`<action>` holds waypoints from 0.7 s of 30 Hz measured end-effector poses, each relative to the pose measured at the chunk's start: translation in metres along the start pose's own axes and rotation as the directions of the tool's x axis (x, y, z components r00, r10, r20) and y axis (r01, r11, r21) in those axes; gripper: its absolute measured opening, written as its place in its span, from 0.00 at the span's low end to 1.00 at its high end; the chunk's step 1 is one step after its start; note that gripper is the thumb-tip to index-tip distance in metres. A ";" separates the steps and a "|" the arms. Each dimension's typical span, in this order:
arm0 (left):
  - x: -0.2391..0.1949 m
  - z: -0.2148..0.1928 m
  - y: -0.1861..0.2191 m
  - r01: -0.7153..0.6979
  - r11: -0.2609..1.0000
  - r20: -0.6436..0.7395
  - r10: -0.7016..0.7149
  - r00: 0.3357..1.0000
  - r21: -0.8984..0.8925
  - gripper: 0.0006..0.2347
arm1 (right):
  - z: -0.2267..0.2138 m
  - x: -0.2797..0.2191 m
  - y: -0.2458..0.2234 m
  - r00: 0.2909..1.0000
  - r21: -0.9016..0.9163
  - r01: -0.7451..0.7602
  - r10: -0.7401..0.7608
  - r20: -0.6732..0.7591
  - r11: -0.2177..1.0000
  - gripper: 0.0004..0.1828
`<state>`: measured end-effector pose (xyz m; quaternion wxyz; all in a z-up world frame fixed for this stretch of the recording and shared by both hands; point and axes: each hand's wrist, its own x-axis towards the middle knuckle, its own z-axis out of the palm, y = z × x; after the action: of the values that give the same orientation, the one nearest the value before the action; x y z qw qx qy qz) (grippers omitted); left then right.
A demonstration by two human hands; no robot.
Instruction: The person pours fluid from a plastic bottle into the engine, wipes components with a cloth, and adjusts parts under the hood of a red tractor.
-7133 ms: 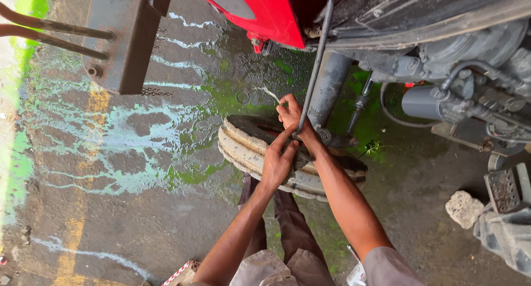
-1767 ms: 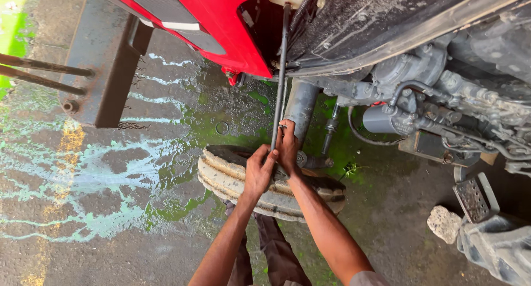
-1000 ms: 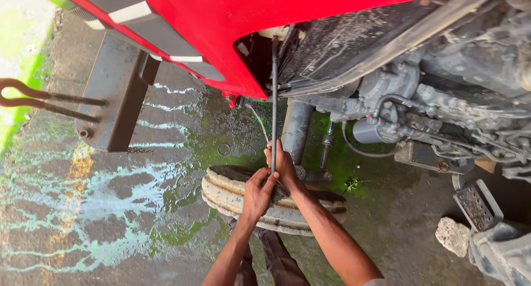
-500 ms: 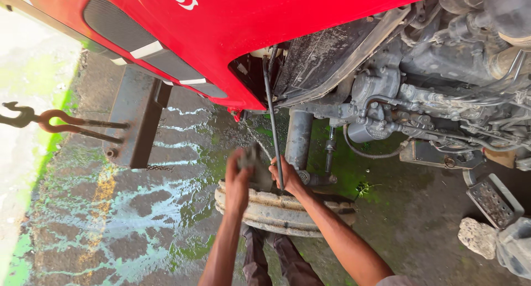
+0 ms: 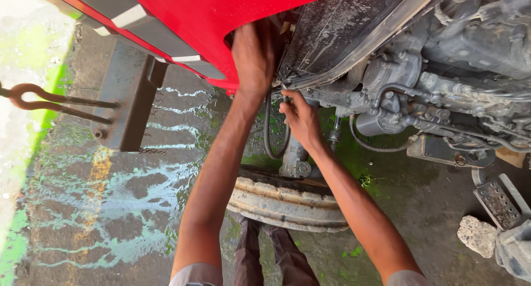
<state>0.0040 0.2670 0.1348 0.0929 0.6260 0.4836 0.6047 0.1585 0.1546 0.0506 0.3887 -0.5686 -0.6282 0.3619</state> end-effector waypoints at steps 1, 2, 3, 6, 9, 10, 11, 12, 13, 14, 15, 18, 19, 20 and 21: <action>0.002 0.006 -0.010 -0.034 0.996 -0.032 0.037 0.999 0.082 0.12 | -0.009 0.004 -0.014 1.000 -0.041 0.010 -0.009 0.029 0.999 0.18; 0.003 0.008 -0.017 -0.056 0.997 -0.013 0.057 0.998 0.056 0.09 | -0.019 0.009 -0.026 0.998 -0.083 0.022 -0.018 0.057 0.996 0.17; 0.006 0.009 -0.023 -0.077 0.997 0.005 0.077 0.997 0.029 0.07 | -0.028 0.011 -0.037 0.996 -0.125 0.036 -0.025 0.085 0.991 0.17; 0.014 0.002 -0.022 -0.217 0.976 -0.022 0.217 0.976 0.012 0.07 | -0.046 0.015 -0.071 0.988 -0.215 0.140 -0.123 0.092 0.966 0.15; 0.016 -0.005 -0.008 -0.213 0.969 -0.002 0.215 0.977 0.126 0.08 | -0.067 0.013 -0.107 0.999 -0.227 0.053 -0.054 0.002 0.972 0.14; 0.014 -0.008 -0.002 -0.178 0.967 0.017 0.178 0.984 0.182 0.07 | -0.075 0.012 -0.118 0.991 -0.213 0.129 -0.135 -0.011 0.968 0.13; 0.011 -0.014 0.003 -0.129 0.969 0.057 0.119 0.991 0.209 0.07 | -0.083 0.011 -0.130 0.977 -0.200 0.205 -0.214 -0.024 0.958 0.13; 0.014 -0.019 0.009 -0.091 0.968 0.094 0.071 0.993 0.233 0.07 | -0.090 0.013 -0.141 0.953 -0.189 0.285 -0.299 -0.048 0.940 0.12; 0.016 -0.025 0.015 -0.055 0.964 0.130 0.021 0.991 0.258 0.07 | -0.095 0.015 -0.150 0.957 -0.196 0.278 -0.290 -0.031 0.940 0.12; 0.017 -0.032 0.020 -0.038 0.958 0.168 -0.011 0.986 0.283 0.07 | -0.099 0.017 -0.158 0.960 -0.204 0.271 -0.279 -0.013 0.941 0.11; 0.018 -0.040 0.025 -0.023 0.951 0.205 -0.043 0.978 0.308 0.08 | -0.102 0.019 -0.165 0.963 -0.213 0.264 -0.269 0.005 0.941 0.11; 0.005 -0.065 0.042 0.001 0.952 0.257 -0.083 0.963 0.307 0.08 | -0.107 0.028 -0.181 0.979 -0.193 0.193 -0.176 0.104 0.962 0.10; -0.003 -0.073 0.047 0.006 0.956 0.265 -0.087 0.960 0.292 0.09 | -0.109 0.030 -0.186 0.978 -0.203 0.201 -0.186 0.092 0.958 0.11; -0.009 -0.081 0.049 0.024 0.953 0.259 -0.107 0.960 0.304 0.10 | -0.111 0.032 -0.192 0.977 -0.213 0.209 -0.196 0.080 0.954 0.12; -0.016 -0.087 0.051 0.042 0.948 0.252 -0.127 0.959 0.314 0.12 | -0.112 0.035 -0.198 0.976 -0.223 0.217 -0.207 0.068 0.950 0.13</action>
<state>-0.0419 0.1887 0.1818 0.0858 0.6877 0.5808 0.4271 0.1714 0.1726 0.2798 0.3433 -0.5309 -0.7315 0.2554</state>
